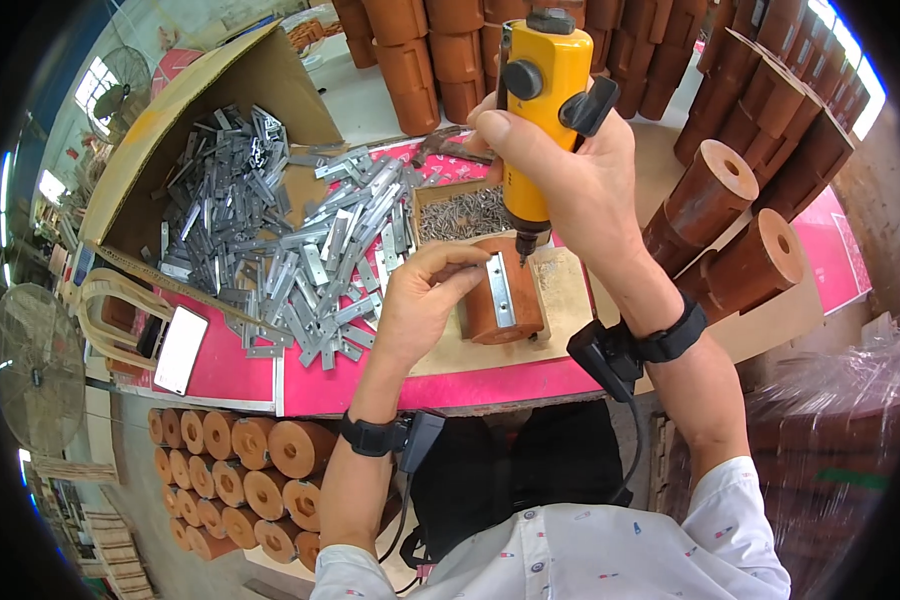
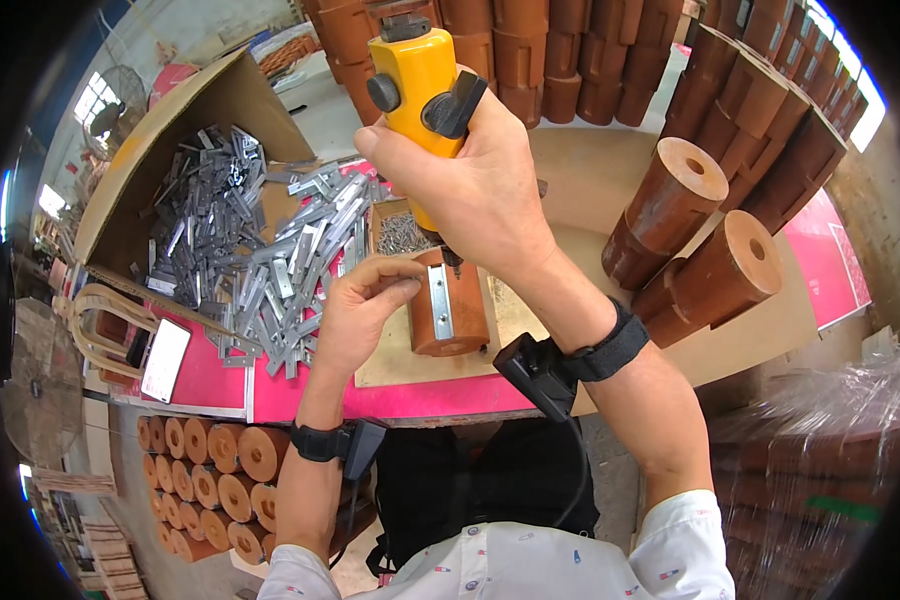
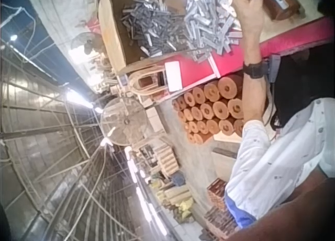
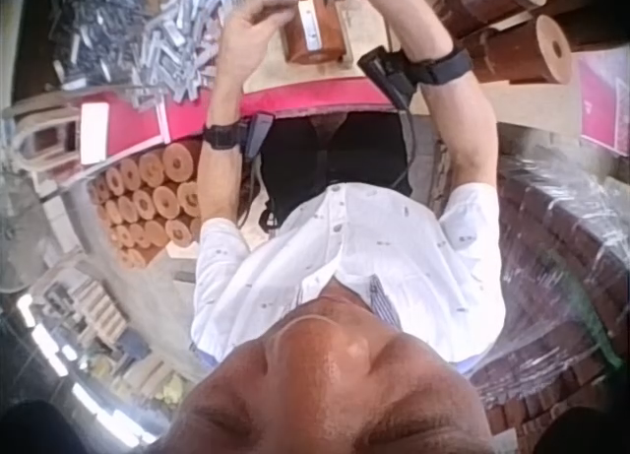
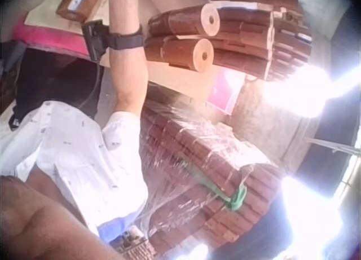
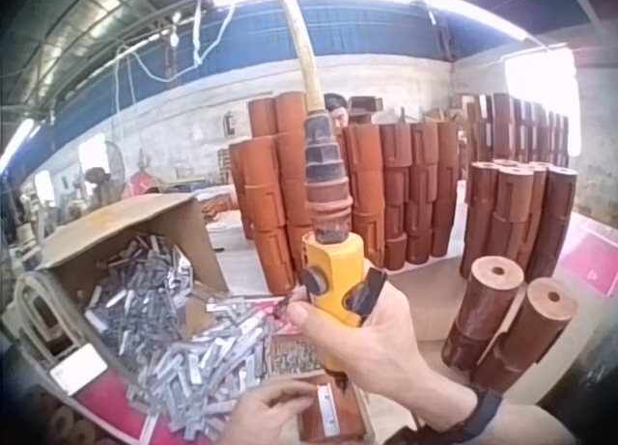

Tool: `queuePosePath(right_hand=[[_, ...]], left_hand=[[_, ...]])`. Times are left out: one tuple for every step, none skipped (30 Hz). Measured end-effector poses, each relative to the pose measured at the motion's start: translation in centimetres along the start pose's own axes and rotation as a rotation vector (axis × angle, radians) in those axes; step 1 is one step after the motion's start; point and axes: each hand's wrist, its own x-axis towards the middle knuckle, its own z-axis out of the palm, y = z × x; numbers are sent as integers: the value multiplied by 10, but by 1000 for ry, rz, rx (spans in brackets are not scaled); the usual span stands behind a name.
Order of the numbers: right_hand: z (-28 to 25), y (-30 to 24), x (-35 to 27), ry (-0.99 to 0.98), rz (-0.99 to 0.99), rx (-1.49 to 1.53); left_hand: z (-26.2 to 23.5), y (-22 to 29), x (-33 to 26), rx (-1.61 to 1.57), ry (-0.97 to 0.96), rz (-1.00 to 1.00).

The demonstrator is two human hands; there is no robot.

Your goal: Attaching metal plates to wooden cylinders using a power screwdriver.

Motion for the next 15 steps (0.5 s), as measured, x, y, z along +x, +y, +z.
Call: queuePosePath(right_hand=[[2, 0, 1, -3, -31, 37], [5, 1, 2, -7, -32, 37], [7, 3, 3, 6, -58, 44], [8, 4, 3, 19, -84, 51], [8, 2, 4, 17, -84, 51], [9, 0, 4, 21, -63, 35], [10, -2, 4, 26, -43, 19], [12, -2, 4, 22, -42, 23], [13, -2, 4, 31, -36, 42], [14, -2, 4, 40, -31, 62], [15, -1, 4, 40, -31, 63], [17, -1, 4, 34, -26, 74], [18, -1, 4, 28, -20, 83], [18, -1, 3, 28, -20, 84], [19, -1, 3, 22, -39, 55]], left_hand=[[1, -2, 0, 24, -1, 43], [3, -2, -2, 23, 2, 45], [5, -2, -4, -3, 33, 59], [7, -2, -5, -29, 64, 71], [7, -5, -5, -29, 65, 72], [6, -9, -5, -7, 76, 122], [6, -10, -6, 16, 86, 171], [8, -9, -7, 18, 91, 170], [11, -6, -7, 9, 97, 85], [13, -5, -7, 1, 102, 0], [14, -7, -7, 2, 103, 1], [16, -9, -6, 19, 117, 43], [17, -11, -6, 35, 130, 86], [17, -12, -6, 36, 130, 86], [17, -13, -7, 26, 133, 77]])
